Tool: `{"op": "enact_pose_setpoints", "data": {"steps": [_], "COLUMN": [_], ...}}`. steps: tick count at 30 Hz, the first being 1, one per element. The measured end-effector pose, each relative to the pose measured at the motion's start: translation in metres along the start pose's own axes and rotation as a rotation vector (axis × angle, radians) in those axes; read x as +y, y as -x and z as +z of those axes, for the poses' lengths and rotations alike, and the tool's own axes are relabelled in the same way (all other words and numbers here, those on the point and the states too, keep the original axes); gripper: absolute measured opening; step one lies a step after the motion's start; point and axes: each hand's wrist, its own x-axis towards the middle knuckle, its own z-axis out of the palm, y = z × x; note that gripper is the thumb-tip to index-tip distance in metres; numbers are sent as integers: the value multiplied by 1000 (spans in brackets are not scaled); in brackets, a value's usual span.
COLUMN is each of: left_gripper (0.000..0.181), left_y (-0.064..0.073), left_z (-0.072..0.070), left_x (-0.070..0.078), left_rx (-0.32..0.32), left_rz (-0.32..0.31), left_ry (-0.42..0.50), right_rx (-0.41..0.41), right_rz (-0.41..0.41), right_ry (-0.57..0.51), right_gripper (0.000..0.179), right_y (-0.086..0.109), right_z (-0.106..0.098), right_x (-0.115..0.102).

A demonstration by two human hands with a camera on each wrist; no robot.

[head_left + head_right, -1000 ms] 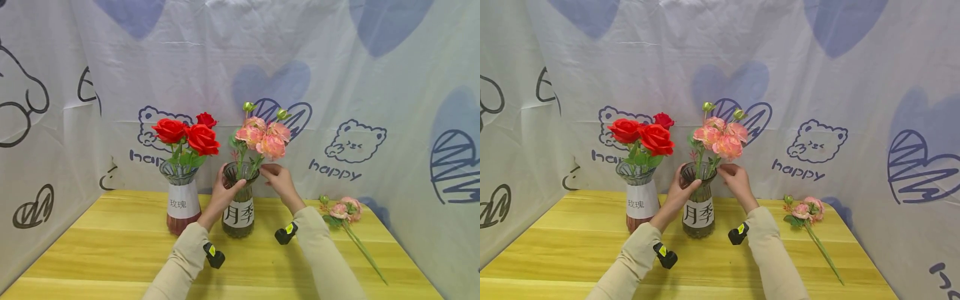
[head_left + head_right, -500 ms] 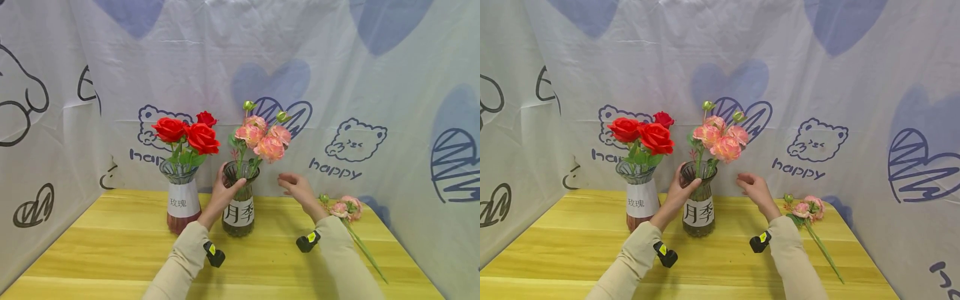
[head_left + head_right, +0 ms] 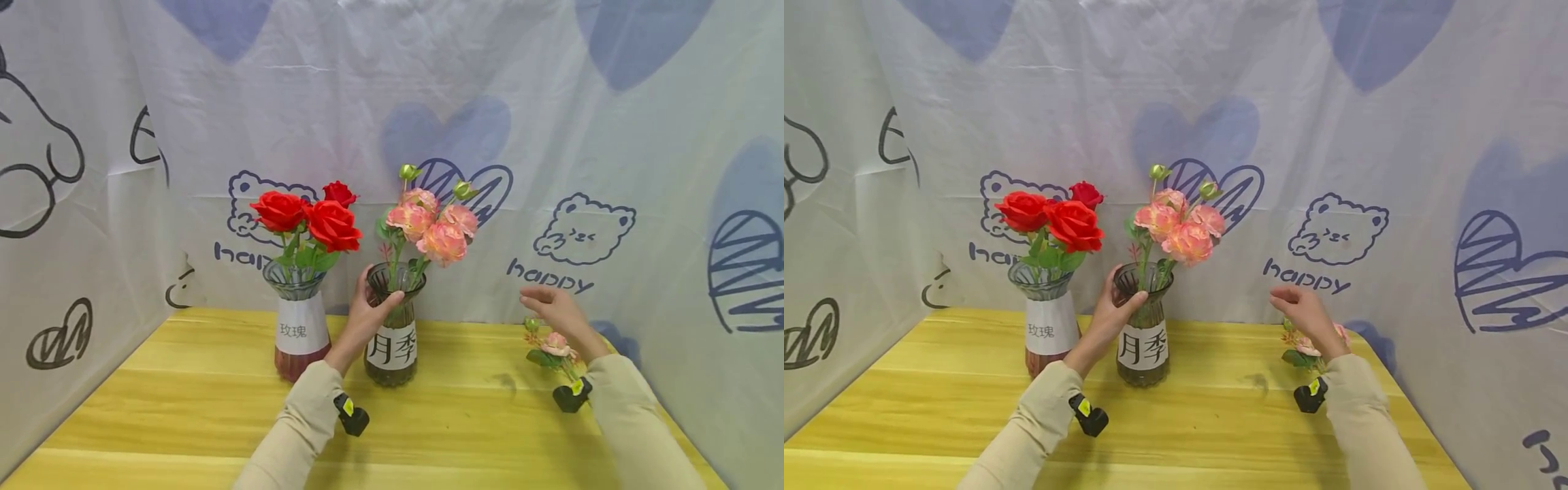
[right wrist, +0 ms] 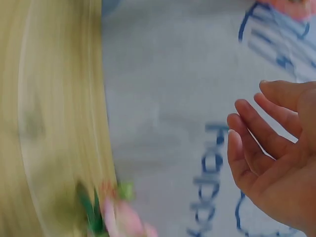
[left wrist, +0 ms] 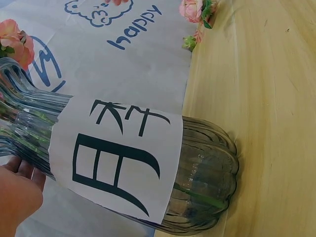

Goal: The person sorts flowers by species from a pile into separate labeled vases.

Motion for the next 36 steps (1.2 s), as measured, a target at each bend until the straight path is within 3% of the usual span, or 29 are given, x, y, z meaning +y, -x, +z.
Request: {"op": "enact_pose_setpoints", "data": {"steps": [4,6,11,13,19,25,29,36], "left_gripper": [82,82,85,86,87,86,85,86], "left_y": [9,9,-5,-5,-3,-3,-3,-2], "left_z": [0,-1,0,1,0,0,1,0], "left_x": [21,24,-3,-6,-8,-7,-7,-4], "left_rx": [-14,-27,-26,-20,-4,12,5,-2], "left_rz": [-15,-34,-24,-13,-10,-8,-25,-37], "left_ry": [-4,-2,-6,-16,-33,-35,-36,-29], "right_rx": [-1,-4,-19,-25,-63,-191,-245,-271], "right_rz": [23,51,141,173,232,256,293,340], "right_ry": [54,56,20,1,-36,-1,-41,-75], "right_gripper": [48,50,53,50,43,47,49,42], "right_y": [2,6,19,24,33,45,53,60], "right_z": [-24,-33,-44,-47,-53,-50,-47,-41], "right_x": [22,34,71,83,106,129,146,158]}}
